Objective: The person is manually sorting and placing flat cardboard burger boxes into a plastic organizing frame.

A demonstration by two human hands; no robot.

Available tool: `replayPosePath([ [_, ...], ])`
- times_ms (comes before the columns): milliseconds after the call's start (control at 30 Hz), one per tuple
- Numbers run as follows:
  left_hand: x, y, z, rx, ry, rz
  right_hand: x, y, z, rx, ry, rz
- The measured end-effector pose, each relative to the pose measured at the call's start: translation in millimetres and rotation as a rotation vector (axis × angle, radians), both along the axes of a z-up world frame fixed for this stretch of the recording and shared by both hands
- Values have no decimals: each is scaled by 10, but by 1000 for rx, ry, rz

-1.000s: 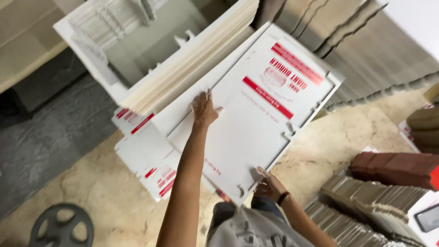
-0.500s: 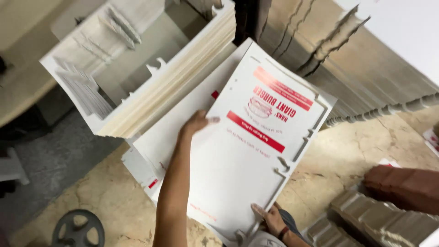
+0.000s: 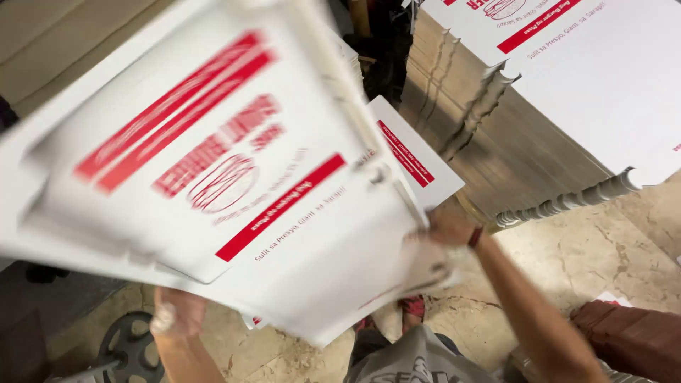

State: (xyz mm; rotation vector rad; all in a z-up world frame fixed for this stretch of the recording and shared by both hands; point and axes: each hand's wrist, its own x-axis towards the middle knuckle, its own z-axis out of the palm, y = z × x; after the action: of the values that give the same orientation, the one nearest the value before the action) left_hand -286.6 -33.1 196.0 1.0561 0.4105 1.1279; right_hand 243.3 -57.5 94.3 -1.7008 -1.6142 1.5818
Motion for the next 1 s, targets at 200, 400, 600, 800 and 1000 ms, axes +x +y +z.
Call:
replayPosePath([
  [200,-3,-508,-1336,-539,-59,1084,-31,1380,707,201,-499,531],
  [400,248,-1853,-3186,-750,-108,979,-606,2258,119,-8,-974,823],
  [600,1010,-1883,-2197,-921,-78,997,-869,3031,-724,75,-1013,877],
  [800,864,-1315,-2411,-1091,-43,811,-856,3192,-1121,168,-1041,698],
  [1000,638,-1509,-2653,-1310,35,1061,449,1641,-1335,794,-568,-274],
])
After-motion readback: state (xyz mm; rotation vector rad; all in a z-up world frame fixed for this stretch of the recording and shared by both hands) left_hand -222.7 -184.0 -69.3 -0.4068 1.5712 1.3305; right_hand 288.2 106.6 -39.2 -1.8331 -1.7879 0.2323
